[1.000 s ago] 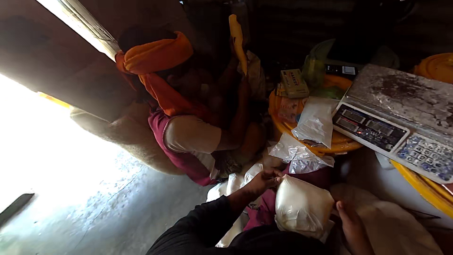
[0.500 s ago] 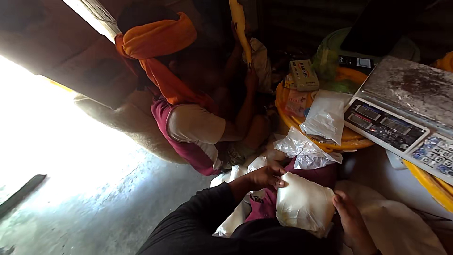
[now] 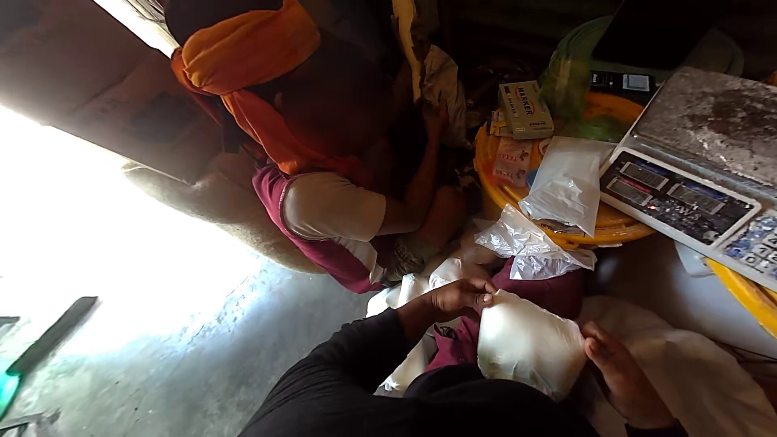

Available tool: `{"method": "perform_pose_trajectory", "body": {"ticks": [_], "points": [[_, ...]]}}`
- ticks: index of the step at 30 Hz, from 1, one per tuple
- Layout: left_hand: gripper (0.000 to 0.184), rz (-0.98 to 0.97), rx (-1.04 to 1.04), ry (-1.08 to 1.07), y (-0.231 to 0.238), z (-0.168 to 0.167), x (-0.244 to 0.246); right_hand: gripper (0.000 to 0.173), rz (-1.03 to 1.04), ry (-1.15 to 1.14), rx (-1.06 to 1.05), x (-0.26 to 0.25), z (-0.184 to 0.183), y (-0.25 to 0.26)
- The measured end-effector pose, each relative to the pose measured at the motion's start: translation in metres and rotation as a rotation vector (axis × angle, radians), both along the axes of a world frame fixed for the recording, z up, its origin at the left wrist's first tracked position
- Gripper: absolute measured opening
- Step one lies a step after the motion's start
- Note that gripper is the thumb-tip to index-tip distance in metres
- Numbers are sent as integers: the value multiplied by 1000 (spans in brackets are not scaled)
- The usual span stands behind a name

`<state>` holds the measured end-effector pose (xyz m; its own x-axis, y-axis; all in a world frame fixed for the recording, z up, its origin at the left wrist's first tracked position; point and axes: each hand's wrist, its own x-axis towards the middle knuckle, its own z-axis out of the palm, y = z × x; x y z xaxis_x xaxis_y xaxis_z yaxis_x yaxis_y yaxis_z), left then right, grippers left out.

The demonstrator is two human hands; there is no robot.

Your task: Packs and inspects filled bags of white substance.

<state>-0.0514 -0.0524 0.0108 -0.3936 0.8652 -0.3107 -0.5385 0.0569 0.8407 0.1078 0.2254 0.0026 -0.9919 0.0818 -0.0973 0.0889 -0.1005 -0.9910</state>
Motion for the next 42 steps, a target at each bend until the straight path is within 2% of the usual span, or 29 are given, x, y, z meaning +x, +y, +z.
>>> {"method": "perform_pose_trajectory", "body": {"ticks": [3,5,8,11,12,14,18,21,23,25,26,31,32,33,36,37,42], "points": [[22,12,-110,56,6,2,5,35,-69,-129,29,2,-4,-3],[28,48,-164,69,12,0,7,51,-129,-231,72,1,-10,-8],[28,124,-191,91,13,2,10,49,-181,-193,40,3,-15,-12],[27,164,-189,108,11,1,13,57,-188,-210,-9,7,-18,-12],[26,168,-184,113,12,1,13,52,-198,-215,-18,6,-18,-12],[23,159,-170,141,14,2,14,43,-209,-201,-25,5,-20,-12],[26,75,-80,193,13,9,10,54,-166,-120,-78,9,-20,-10],[28,-8,5,171,10,12,6,48,-120,-95,-143,15,-19,-6],[26,-33,-42,132,11,9,4,55,-143,-116,-112,14,-21,-9],[34,-55,-100,113,13,4,2,73,-163,-157,-37,10,-25,-12],[36,-54,-108,101,14,3,1,74,-170,-168,-31,8,-26,-13],[16,-44,-56,93,15,15,3,48,-119,-82,-82,12,-9,-11],[12,-33,-53,107,16,18,3,46,-105,-68,-80,13,-6,-11],[11,-25,-85,132,18,21,3,50,-109,-75,-76,13,-5,-13],[26,23,-249,167,26,18,3,83,-133,-171,2,10,-10,-19],[25,42,-252,154,28,14,3,91,-138,-180,14,9,-12,-18],[22,35,-201,122,24,10,4,100,-127,-199,-6,16,-19,-10]]}}
